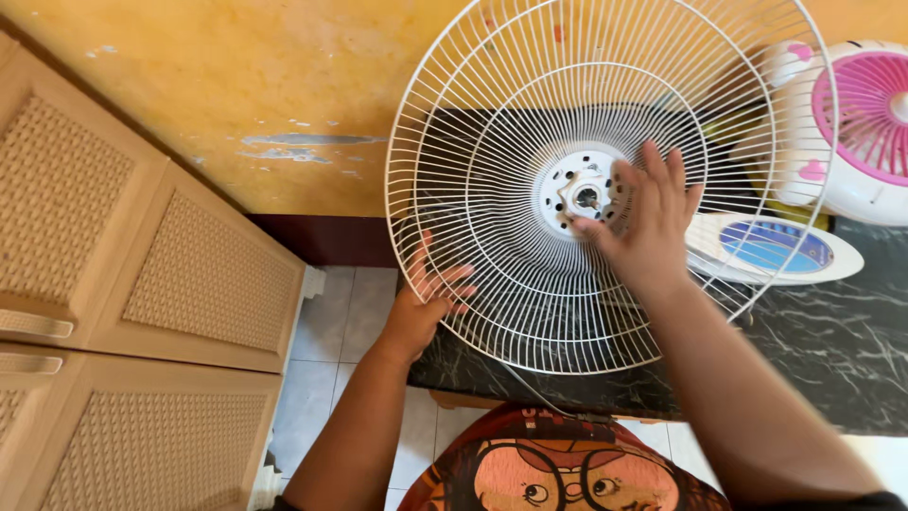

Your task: The person disassembles a blue electric fan by removing the front grille, the fan blades, and the rear grille using a screwdriver and hands. The components are placed on a nearby surface, leaving the motor base exposed.

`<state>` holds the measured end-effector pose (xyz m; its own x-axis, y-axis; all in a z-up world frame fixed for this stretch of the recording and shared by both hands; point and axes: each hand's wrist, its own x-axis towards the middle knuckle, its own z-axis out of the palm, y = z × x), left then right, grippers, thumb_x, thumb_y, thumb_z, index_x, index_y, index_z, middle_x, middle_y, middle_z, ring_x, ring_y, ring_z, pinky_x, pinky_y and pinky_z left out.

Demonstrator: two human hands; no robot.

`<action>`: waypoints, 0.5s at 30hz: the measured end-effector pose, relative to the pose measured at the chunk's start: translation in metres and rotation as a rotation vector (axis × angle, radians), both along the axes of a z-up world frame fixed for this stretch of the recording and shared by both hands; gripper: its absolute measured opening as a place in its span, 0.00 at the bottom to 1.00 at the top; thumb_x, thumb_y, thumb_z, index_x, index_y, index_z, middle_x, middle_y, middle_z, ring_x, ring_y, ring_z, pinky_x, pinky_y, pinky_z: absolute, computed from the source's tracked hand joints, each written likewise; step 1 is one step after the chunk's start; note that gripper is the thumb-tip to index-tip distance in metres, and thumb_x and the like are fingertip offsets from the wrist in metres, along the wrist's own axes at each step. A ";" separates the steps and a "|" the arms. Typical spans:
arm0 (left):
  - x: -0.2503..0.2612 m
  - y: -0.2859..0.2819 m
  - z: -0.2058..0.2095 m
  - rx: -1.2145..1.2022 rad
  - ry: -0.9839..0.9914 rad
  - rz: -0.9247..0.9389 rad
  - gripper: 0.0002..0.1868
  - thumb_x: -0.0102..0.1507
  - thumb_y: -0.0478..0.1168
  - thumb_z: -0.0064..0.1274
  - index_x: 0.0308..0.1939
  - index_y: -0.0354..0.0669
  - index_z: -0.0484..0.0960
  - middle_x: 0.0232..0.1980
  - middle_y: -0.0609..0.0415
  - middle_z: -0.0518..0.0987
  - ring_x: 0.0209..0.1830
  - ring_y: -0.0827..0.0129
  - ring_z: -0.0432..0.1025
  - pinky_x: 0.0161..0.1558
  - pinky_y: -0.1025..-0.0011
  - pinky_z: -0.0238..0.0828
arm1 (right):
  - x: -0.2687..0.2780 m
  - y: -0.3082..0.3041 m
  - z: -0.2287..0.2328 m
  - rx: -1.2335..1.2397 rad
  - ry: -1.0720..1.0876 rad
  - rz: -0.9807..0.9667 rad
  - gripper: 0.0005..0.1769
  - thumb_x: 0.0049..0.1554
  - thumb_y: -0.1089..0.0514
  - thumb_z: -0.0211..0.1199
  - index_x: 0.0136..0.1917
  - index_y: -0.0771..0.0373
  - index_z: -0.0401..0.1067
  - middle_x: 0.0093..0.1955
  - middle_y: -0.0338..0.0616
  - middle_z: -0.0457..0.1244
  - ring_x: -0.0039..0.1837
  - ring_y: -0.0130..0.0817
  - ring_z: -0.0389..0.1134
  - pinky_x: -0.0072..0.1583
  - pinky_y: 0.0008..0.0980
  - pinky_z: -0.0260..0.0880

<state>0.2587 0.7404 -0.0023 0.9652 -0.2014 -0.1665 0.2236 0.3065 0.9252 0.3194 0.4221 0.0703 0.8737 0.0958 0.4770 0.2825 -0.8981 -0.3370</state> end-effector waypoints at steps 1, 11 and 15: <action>0.000 0.000 0.000 -0.003 -0.010 0.004 0.53 0.59 0.21 0.38 0.82 0.65 0.38 0.65 0.41 0.76 0.57 0.58 0.76 0.50 0.65 0.76 | 0.001 0.007 -0.010 0.014 -0.046 0.000 0.54 0.50 0.29 0.72 0.76 0.61 0.57 0.86 0.59 0.41 0.87 0.62 0.29 0.77 0.75 0.22; -0.002 -0.003 -0.005 -0.022 -0.080 -0.037 0.53 0.60 0.21 0.37 0.82 0.62 0.35 0.67 0.40 0.75 0.59 0.57 0.76 0.52 0.65 0.77 | 0.016 0.024 -0.046 0.078 -0.262 -0.029 0.43 0.55 0.46 0.76 0.71 0.68 0.58 0.88 0.62 0.35 0.88 0.64 0.31 0.76 0.78 0.17; -0.001 -0.001 -0.005 -0.014 -0.099 -0.055 0.53 0.60 0.21 0.38 0.82 0.61 0.34 0.67 0.40 0.74 0.60 0.57 0.75 0.52 0.64 0.78 | 0.012 0.022 -0.043 0.060 -0.241 0.009 0.39 0.56 0.50 0.75 0.72 0.65 0.60 0.88 0.67 0.36 0.89 0.63 0.33 0.76 0.77 0.16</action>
<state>0.2576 0.7397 -0.0068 0.9643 -0.2559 -0.0675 0.1479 0.3094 0.9394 0.3318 0.4443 0.0272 0.7333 0.0681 0.6765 0.3690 -0.8755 -0.3119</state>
